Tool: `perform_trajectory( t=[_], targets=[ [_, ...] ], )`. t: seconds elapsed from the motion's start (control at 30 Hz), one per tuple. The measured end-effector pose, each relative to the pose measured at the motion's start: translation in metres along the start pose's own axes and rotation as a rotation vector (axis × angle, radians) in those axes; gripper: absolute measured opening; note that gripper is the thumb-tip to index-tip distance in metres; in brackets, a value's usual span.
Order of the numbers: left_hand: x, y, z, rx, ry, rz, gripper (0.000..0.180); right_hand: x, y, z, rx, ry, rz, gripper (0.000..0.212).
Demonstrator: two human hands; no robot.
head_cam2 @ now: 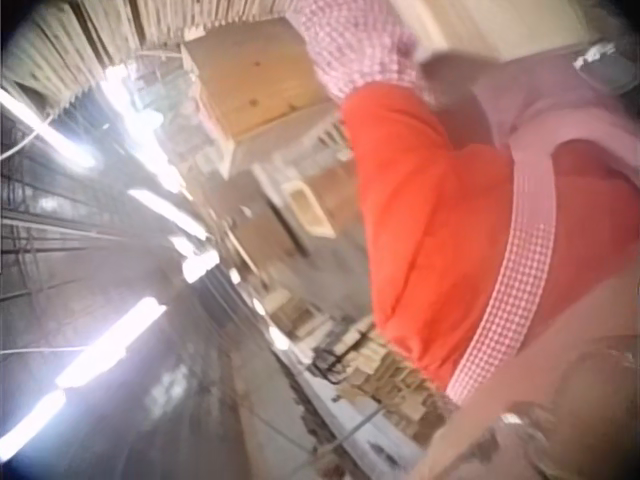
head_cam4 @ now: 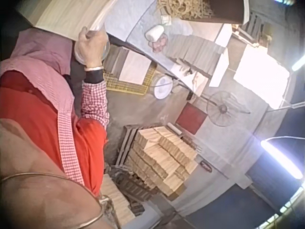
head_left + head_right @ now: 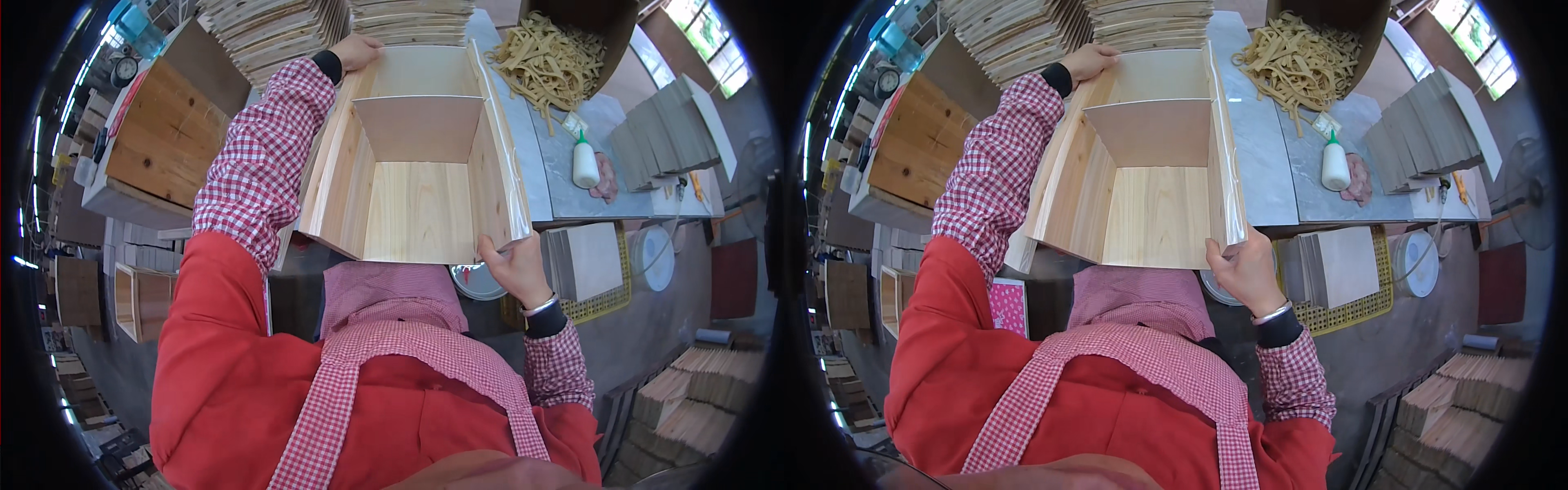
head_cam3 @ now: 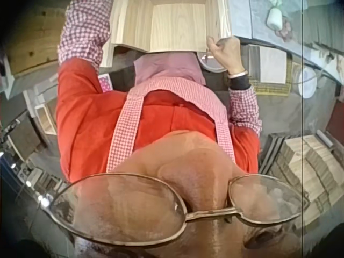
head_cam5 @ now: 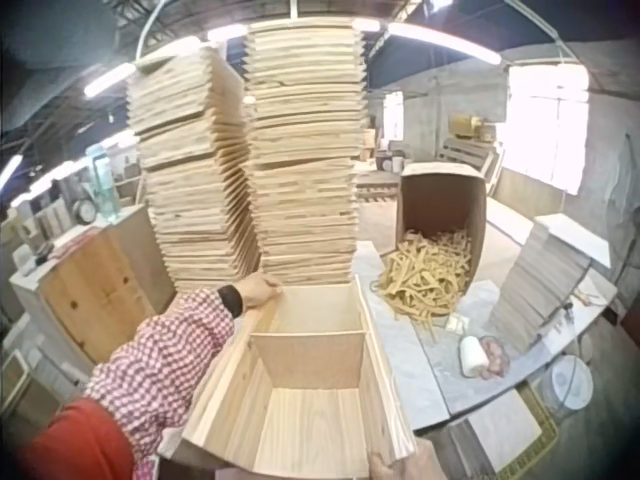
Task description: The person is assembling and gluing wooden panels to form small crates or boxes in a workshop environment.
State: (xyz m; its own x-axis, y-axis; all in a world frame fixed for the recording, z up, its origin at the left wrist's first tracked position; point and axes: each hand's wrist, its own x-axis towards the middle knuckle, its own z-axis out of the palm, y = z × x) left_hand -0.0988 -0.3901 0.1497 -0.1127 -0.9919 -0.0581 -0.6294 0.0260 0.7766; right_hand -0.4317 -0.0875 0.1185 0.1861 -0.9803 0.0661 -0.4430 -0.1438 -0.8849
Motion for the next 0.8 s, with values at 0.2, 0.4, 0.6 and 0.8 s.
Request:
perform_trajectory(
  t=[0.2, 0.4, 0.6, 0.8],
  targets=[
    [-0.003, 0.012, 0.003, -0.14, 0.022, -0.059, 0.029, 0.01, 0.016, -0.054, 0.088, -0.335, -0.064, 0.036],
    [0.037, -0.003, 0.0, 0.083, -0.093, -0.043, 0.038, 0.122, 0.024, -0.063, 0.264, -0.014, 0.029, 0.053],
    [0.045, 0.008, 0.006, 0.442, -0.087, -0.064, 0.027, 0.212, 0.011, -0.038, 0.202, -0.067, 0.205, 0.067],
    [0.022, 0.026, 0.01, 0.434, -0.056, -0.023, 0.028, 0.235, 0.037, -0.028, 0.253, -0.066, 0.044, 0.053]
  ],
)
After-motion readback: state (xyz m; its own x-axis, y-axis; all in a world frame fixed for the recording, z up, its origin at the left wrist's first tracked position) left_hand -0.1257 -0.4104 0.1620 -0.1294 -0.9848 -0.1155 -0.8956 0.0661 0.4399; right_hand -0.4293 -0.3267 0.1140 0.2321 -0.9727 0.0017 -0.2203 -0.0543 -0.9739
